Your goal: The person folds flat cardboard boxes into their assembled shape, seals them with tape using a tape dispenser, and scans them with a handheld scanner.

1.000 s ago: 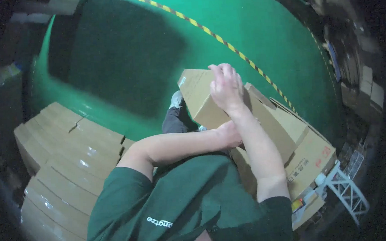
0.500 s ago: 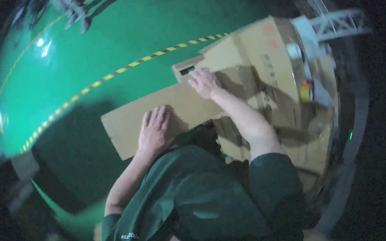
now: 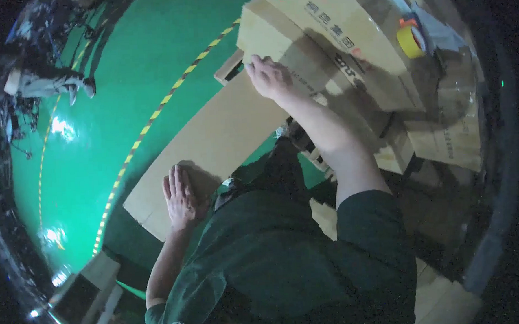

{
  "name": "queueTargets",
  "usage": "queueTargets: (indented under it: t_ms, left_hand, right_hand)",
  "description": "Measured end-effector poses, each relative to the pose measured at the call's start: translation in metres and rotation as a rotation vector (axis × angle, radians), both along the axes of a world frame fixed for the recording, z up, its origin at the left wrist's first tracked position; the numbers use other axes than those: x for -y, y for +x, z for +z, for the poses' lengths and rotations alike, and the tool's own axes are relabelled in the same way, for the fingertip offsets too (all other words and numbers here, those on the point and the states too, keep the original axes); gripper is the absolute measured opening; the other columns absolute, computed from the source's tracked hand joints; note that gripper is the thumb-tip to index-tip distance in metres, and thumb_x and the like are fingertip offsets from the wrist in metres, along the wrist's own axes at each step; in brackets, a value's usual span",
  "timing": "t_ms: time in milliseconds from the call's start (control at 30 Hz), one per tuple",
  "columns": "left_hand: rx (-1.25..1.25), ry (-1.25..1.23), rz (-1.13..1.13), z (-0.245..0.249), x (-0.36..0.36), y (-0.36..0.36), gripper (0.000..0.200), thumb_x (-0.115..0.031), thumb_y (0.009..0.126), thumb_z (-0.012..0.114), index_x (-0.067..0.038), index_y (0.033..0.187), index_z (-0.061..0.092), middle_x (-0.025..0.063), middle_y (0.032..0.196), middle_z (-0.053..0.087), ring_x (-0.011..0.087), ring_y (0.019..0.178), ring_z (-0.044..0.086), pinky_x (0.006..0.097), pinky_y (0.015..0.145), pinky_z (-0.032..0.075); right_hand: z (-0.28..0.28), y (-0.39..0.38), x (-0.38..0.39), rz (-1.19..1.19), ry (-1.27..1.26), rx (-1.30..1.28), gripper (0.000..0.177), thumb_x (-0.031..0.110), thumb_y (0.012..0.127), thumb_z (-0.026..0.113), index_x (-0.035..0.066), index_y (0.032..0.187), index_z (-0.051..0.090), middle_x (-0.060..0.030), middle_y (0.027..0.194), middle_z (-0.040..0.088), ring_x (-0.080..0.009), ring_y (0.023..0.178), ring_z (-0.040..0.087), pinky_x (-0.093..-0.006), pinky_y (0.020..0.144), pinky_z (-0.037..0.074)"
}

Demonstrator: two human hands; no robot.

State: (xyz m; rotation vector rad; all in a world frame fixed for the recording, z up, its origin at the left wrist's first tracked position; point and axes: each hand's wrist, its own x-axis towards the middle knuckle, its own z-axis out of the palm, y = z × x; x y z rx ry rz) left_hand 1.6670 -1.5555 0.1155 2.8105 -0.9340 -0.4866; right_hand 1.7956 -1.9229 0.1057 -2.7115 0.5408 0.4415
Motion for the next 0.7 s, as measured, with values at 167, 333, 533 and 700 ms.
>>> queueTargets:
  t_ms: [167, 333, 533, 700]
  left_hand:
    - [0.069, -0.107, -0.172, 0.017, 0.058, 0.029, 0.088, -0.058, 0.081, 0.055, 0.001, 0.142, 0.032, 0.019, 0.146, 0.033, 0.0375, 0.137, 0.028, 0.0543, 0.113, 0.019]
    - [0.06, -0.084, -0.184, 0.012, 0.052, 0.025, 0.089, -0.06, 0.082, 0.052, -0.002, 0.146, 0.029, 0.0173, 0.152, 0.028, 0.0372, 0.142, 0.02, 0.0578, 0.116, 0.012]
    - [-0.059, 0.079, -0.123, 0.016, 0.053, 0.023, 0.1, -0.069, 0.08, 0.043, 0.0, 0.149, 0.019, 0.0173, 0.156, 0.019, 0.0337, 0.145, 0.011, 0.0524, 0.119, 0.003]
    - [-0.065, 0.068, -0.118, 0.009, 0.054, 0.021, 0.101, -0.06, 0.077, 0.059, 0.0, 0.148, 0.019, 0.0172, 0.155, 0.02, 0.0359, 0.145, 0.012, 0.0557, 0.117, 0.007]
  right_hand:
    - [-0.02, -0.006, 0.004, -0.044, -0.107, 0.093, 0.029, 0.031, 0.095, 0.035, 0.01, 0.11, 0.048, -0.0171, 0.098, 0.06, -0.0414, 0.083, 0.061, -0.0501, 0.065, 0.047]
    - [0.034, -0.042, 0.043, -0.279, 0.205, 0.415, 0.044, 0.032, 0.092, 0.049, 0.013, 0.131, 0.043, -0.0149, 0.127, 0.05, -0.0377, 0.112, 0.053, -0.047, 0.09, 0.043]
    - [0.19, -0.134, 0.295, -0.823, -0.54, 0.786, 0.044, 0.029, 0.082, 0.063, 0.005, 0.118, 0.055, -0.0157, 0.112, 0.06, -0.0306, 0.106, 0.053, -0.0405, 0.087, 0.045]
    - [0.172, -0.13, 0.371, -1.31, 0.304, 0.67, 0.077, 0.043, 0.073, 0.074, 0.016, 0.137, 0.042, -0.0051, 0.139, 0.044, -0.022, 0.125, 0.041, -0.0412, 0.1, 0.04]
